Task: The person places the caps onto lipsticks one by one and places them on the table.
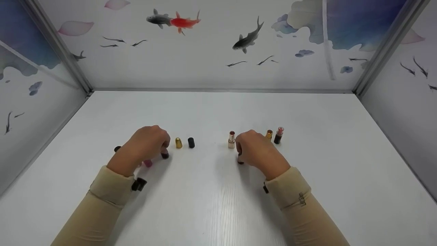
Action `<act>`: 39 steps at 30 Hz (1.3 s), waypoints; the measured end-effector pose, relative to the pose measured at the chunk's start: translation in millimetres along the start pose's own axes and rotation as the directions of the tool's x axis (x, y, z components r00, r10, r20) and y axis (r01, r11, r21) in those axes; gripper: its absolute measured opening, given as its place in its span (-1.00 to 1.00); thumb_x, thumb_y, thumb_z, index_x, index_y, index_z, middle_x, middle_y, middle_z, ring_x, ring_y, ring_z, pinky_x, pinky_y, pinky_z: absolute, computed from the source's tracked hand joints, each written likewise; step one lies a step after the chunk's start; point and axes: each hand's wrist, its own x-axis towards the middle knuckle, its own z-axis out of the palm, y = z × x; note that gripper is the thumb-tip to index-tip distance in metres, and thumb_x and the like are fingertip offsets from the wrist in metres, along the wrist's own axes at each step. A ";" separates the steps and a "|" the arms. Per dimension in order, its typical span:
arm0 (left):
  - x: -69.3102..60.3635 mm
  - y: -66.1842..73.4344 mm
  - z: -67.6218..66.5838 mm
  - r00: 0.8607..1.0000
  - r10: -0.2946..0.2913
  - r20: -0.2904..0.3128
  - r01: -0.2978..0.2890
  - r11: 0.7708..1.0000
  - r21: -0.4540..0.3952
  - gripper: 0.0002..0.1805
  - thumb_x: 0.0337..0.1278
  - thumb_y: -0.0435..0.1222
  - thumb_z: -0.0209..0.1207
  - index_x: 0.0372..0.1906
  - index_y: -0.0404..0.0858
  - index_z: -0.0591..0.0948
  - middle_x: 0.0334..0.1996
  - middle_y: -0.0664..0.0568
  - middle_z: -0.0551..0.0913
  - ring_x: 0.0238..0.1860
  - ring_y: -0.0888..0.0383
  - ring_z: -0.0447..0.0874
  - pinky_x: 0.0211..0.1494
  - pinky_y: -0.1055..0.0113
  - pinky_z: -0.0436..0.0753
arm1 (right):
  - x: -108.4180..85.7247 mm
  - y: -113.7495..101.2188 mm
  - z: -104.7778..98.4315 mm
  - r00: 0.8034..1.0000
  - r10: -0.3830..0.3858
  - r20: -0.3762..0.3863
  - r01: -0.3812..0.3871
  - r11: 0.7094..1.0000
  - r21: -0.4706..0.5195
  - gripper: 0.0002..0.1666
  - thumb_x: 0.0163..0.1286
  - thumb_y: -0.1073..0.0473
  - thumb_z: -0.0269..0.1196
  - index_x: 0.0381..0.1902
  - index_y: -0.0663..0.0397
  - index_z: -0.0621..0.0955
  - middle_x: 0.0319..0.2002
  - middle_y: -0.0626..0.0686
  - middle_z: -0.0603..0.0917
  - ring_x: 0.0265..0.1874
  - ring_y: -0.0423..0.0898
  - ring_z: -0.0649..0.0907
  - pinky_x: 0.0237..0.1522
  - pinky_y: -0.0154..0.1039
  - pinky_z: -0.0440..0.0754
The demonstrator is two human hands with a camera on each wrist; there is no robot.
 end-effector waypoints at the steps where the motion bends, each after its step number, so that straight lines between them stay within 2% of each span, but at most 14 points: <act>1: 0.1 0.6 -0.5 1.000 0.003 -0.005 -0.003 1.000 0.000 -0.79 0.28 -0.26 0.49 -0.14 -0.33 0.78 -0.36 -0.06 0.76 -0.41 0.08 0.55 -0.10 0.16 0.76 | -0.3 1.1 1.4 1.000 -0.007 0.000 0.007 1.000 0.019 -0.76 0.18 0.41 0.55 -0.43 0.04 0.69 -0.48 -0.10 0.65 -0.44 -0.16 0.58 -0.31 -0.17 0.59; 7: -0.2 1.6 -5.3 1.000 0.013 0.001 -0.013 1.000 0.000 -0.82 0.28 -0.29 0.49 -0.14 -0.31 0.79 -0.34 -0.05 0.78 -0.38 0.08 0.59 -0.09 0.13 0.75 | -6.7 10.8 13.3 1.000 0.031 0.000 -0.031 0.980 0.195 -0.76 0.17 0.37 0.57 -0.37 -0.01 0.73 -0.40 -0.10 0.71 -0.37 -0.16 0.67 -0.24 -0.18 0.64; 10: -3.1 1.7 -9.7 0.999 0.045 -0.011 -0.046 0.999 -0.026 -0.85 0.27 -0.32 0.49 -0.14 -0.29 0.82 -0.28 -0.04 0.81 -0.30 0.06 0.69 -0.06 0.12 0.76 | -12.5 16.5 18.9 0.997 0.053 0.060 -0.067 0.964 0.259 -0.77 0.19 0.33 0.58 -0.31 -0.08 0.76 -0.34 -0.11 0.74 -0.32 -0.17 0.72 -0.22 -0.17 0.67; 13: -8.7 2.1 -15.6 0.994 0.085 -0.065 -0.092 0.991 -0.101 -0.86 0.25 -0.34 0.50 -0.13 -0.26 0.84 -0.21 -0.02 0.83 -0.21 0.06 0.75 -0.02 0.15 0.75 | -15.8 20.6 22.1 0.987 0.069 0.144 -0.107 0.954 0.280 -0.77 0.22 0.28 0.58 -0.25 -0.14 0.78 -0.29 -0.13 0.75 -0.26 -0.15 0.73 -0.17 -0.14 0.68; 16: -14.1 2.8 -20.2 0.980 0.127 -0.154 -0.153 0.974 -0.168 -0.90 0.24 -0.34 0.50 -0.17 -0.22 0.86 -0.24 0.02 0.84 -0.24 0.08 0.75 -0.08 0.19 0.74 | -16.1 21.4 22.7 0.977 0.081 0.196 -0.135 0.950 0.282 -0.76 0.23 0.24 0.60 -0.21 -0.16 0.79 -0.27 -0.14 0.75 -0.22 -0.14 0.72 -0.15 -0.13 0.67; 19: -17.9 4.5 -23.0 0.962 0.168 -0.216 -0.215 0.952 -0.217 -0.95 0.26 -0.34 0.48 -0.21 -0.19 0.87 -0.29 0.07 0.84 -0.27 0.11 0.73 -0.15 0.21 0.71 | -15.6 20.0 22.1 0.970 0.096 0.222 -0.156 0.949 0.273 -0.75 0.23 0.23 0.60 -0.20 -0.17 0.79 -0.26 -0.13 0.75 -0.22 -0.12 0.70 -0.15 -0.13 0.66; 25: -20.4 7.7 -24.9 0.935 0.214 -0.283 -0.300 0.903 -0.308 -0.91 0.32 -0.39 0.43 -0.19 -0.16 0.88 -0.22 0.08 0.84 -0.16 0.10 0.76 -0.07 0.22 0.71 | -16.5 17.1 16.7 0.973 0.083 0.214 -0.142 0.951 0.274 -0.81 0.28 0.26 0.56 -0.23 -0.05 0.74 -0.23 -0.06 0.73 -0.23 -0.12 0.71 -0.22 -0.18 0.68; 29: -19.5 8.3 -26.4 0.897 0.254 -0.362 -0.386 0.848 -0.363 -0.86 0.34 -0.47 0.37 -0.18 -0.20 0.87 -0.19 0.05 0.84 -0.10 0.08 0.78 -0.01 0.24 0.72 | -20.6 15.3 10.3 0.984 0.076 0.164 -0.124 0.945 0.303 -0.80 0.28 0.30 0.54 -0.26 0.05 0.68 -0.23 -0.04 0.74 -0.22 -0.11 0.76 -0.27 -0.20 0.71; 33: -18.4 9.7 -28.4 0.851 0.295 -0.434 -0.475 0.785 -0.398 -0.86 0.35 -0.49 0.36 -0.13 -0.25 0.84 -0.18 0.01 0.83 -0.16 0.09 0.74 -0.06 0.27 0.70 | -24.7 9.5 5.2 0.997 0.035 0.069 -0.053 0.955 0.293 -0.81 0.27 0.36 0.50 -0.27 0.07 0.67 -0.26 -0.08 0.76 -0.22 -0.13 0.78 -0.25 -0.22 0.72; 35: -17.7 10.8 -29.6 0.821 0.315 -0.475 -0.524 0.747 -0.409 -0.86 0.34 -0.50 0.36 -0.12 -0.27 0.83 -0.18 0.01 0.82 -0.20 0.11 0.73 -0.09 0.30 0.70 | -26.9 5.4 3.4 1.000 0.008 0.018 -0.013 0.962 0.274 -0.81 0.27 0.38 0.49 -0.27 0.05 0.68 -0.28 -0.11 0.77 -0.26 -0.16 0.78 -0.23 -0.24 0.70; 39: -16.6 12.4 -31.3 0.746 0.344 -0.570 -0.626 0.654 -0.424 -0.84 0.30 -0.57 0.35 -0.14 -0.32 0.81 -0.20 -0.03 0.82 -0.26 0.12 0.75 -0.10 0.37 0.72 | -31.0 -4.2 0.6 0.998 -0.024 -0.066 0.038 0.973 0.227 -0.81 0.29 0.36 0.49 -0.26 -0.01 0.70 -0.35 -0.17 0.78 -0.38 -0.24 0.72 -0.27 -0.26 0.58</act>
